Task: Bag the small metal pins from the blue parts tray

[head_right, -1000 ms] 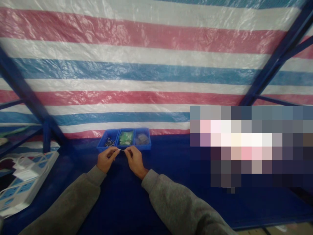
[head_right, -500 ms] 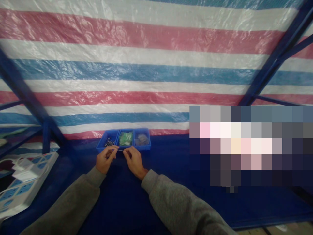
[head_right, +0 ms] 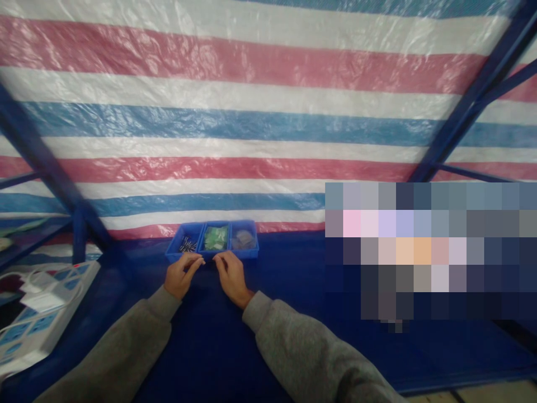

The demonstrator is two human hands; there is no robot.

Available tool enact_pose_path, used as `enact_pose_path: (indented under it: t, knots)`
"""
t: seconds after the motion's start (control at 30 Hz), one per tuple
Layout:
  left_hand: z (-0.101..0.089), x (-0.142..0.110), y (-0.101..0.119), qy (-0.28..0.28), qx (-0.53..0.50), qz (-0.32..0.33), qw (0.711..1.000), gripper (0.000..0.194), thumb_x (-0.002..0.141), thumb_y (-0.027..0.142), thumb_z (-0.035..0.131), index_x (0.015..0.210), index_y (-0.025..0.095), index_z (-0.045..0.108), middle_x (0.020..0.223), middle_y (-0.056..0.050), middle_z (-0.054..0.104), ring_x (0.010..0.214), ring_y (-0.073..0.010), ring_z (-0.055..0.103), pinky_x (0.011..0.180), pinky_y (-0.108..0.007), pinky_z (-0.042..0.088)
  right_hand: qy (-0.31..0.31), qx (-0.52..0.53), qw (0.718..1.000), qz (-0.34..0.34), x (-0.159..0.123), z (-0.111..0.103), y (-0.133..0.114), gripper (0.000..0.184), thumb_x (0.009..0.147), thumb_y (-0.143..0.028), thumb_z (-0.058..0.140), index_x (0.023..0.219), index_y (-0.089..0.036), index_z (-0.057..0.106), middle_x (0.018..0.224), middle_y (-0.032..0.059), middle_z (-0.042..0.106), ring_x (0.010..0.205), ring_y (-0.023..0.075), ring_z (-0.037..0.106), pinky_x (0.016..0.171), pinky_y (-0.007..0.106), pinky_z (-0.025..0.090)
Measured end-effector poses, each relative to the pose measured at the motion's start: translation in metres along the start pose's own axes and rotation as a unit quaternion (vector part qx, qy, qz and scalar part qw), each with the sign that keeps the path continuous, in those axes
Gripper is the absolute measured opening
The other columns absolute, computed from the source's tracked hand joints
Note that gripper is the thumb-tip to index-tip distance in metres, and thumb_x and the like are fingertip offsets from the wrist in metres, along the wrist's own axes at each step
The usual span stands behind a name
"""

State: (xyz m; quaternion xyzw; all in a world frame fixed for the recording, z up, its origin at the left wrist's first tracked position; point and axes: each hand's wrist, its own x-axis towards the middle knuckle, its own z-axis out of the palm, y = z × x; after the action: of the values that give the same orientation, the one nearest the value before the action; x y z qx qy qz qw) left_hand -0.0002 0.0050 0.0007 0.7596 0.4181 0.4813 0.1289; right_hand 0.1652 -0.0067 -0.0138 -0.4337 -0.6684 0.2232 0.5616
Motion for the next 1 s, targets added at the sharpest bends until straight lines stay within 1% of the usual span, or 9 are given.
enact_pose_path:
  t: [0.13,0.27,0.4,0.5,0.63,0.73,0.83,0.9,1.0]
  knots:
    - [0.0014,-0.0002,-0.0011,-0.007,0.037,0.041,0.998,0.017,0.083,0.030,0.054,0.089,0.018,0.065,0.081,-0.003,0.067,0.066,-0.0121,0.061,0.064,-0.023,0.049,0.003,0.001,1.000,0.001,0.0000,0.0002,-0.0006,0.028,0.092,-0.031,0.039,0.085,-0.018,0.063,0.078,0.0027,0.060,0.072,0.0141,0.055,0.063,0.023,0.040]
    - [0.0013,0.0001,-0.0012,-0.023,0.042,0.081,0.996,0.018,0.084,0.028,0.054,0.091,0.019,0.068,0.082,-0.004,0.068,0.073,-0.0138,0.062,0.070,-0.025,0.049,0.008,0.003,1.000,0.002,0.0001,0.0005,-0.0007,0.028,0.092,-0.031,0.039,0.084,-0.018,0.063,0.079,0.0028,0.061,0.073,0.0140,0.055,0.064,0.023,0.040]
    - [0.0004,0.0001,-0.0016,-0.030,0.041,0.079,0.996,0.019,0.085,0.028,0.052,0.093,0.020,0.068,0.083,-0.004,0.068,0.077,-0.0147,0.062,0.075,-0.027,0.049,0.009,0.005,1.000,0.007,0.0001,0.0004,-0.0012,0.029,0.092,-0.031,0.039,0.084,-0.018,0.063,0.078,0.0032,0.061,0.073,0.0145,0.055,0.064,0.024,0.040]
    - [0.0003,0.0005,-0.0015,-0.028,0.044,0.075,0.996,0.023,0.088,0.028,0.046,0.096,0.021,0.067,0.088,-0.005,0.067,0.083,-0.0156,0.061,0.081,-0.029,0.048,0.011,0.005,1.000,0.009,-0.0001,0.0003,-0.0014,0.029,0.092,-0.032,0.039,0.085,-0.018,0.063,0.077,0.0036,0.060,0.072,0.0147,0.055,0.063,0.024,0.041]
    - [0.0008,0.0010,-0.0012,-0.028,0.048,0.065,0.996,0.026,0.090,0.028,0.041,0.097,0.021,0.066,0.091,-0.005,0.065,0.087,-0.0160,0.060,0.082,-0.028,0.046,0.011,0.006,1.000,0.009,-0.0003,0.0001,-0.0007,0.029,0.092,-0.032,0.039,0.085,-0.018,0.063,0.077,0.0037,0.060,0.072,0.0146,0.055,0.063,0.024,0.041]
    - [0.0014,0.0003,-0.0019,-0.030,0.034,0.036,0.998,0.024,0.088,0.029,0.045,0.100,0.020,0.063,0.084,-0.003,0.066,0.077,-0.0145,0.062,0.076,-0.026,0.047,0.007,0.007,1.000,0.008,-0.0003,0.0001,-0.0001,0.028,0.092,-0.032,0.039,0.085,-0.018,0.063,0.077,0.0034,0.059,0.071,0.0143,0.054,0.062,0.023,0.040]
    - [0.0019,-0.0006,-0.0020,-0.032,0.019,0.001,0.999,0.025,0.087,0.030,0.047,0.106,0.019,0.059,0.067,0.001,0.063,0.063,-0.0122,0.061,0.069,-0.023,0.047,0.002,0.006,1.000,-0.002,-0.0004,0.0003,-0.0007,0.025,0.090,-0.031,0.042,0.084,-0.018,0.062,0.075,0.0024,0.058,0.067,0.0134,0.053,0.061,0.023,0.040]
    - [0.0018,-0.0008,-0.0008,-0.034,0.014,-0.009,0.999,0.025,0.086,0.031,0.047,0.106,0.019,0.057,0.060,0.004,0.061,0.058,-0.0109,0.060,0.066,-0.021,0.046,-0.008,0.010,1.000,-0.013,-0.0008,0.0004,-0.0019,0.022,0.089,-0.031,0.045,0.084,-0.018,0.062,0.075,0.0019,0.058,0.065,0.0127,0.052,0.061,0.023,0.040]
    - [0.0012,-0.0005,0.0023,-0.033,0.009,-0.015,0.999,0.025,0.087,0.032,0.046,0.105,0.018,0.056,0.054,0.006,0.058,0.050,-0.0091,0.056,0.060,-0.019,0.044,-0.029,0.014,0.999,-0.026,-0.0016,0.0001,-0.0041,0.017,0.086,-0.031,0.051,0.085,-0.018,0.063,0.075,0.0012,0.057,0.063,0.0118,0.051,0.059,0.023,0.041]
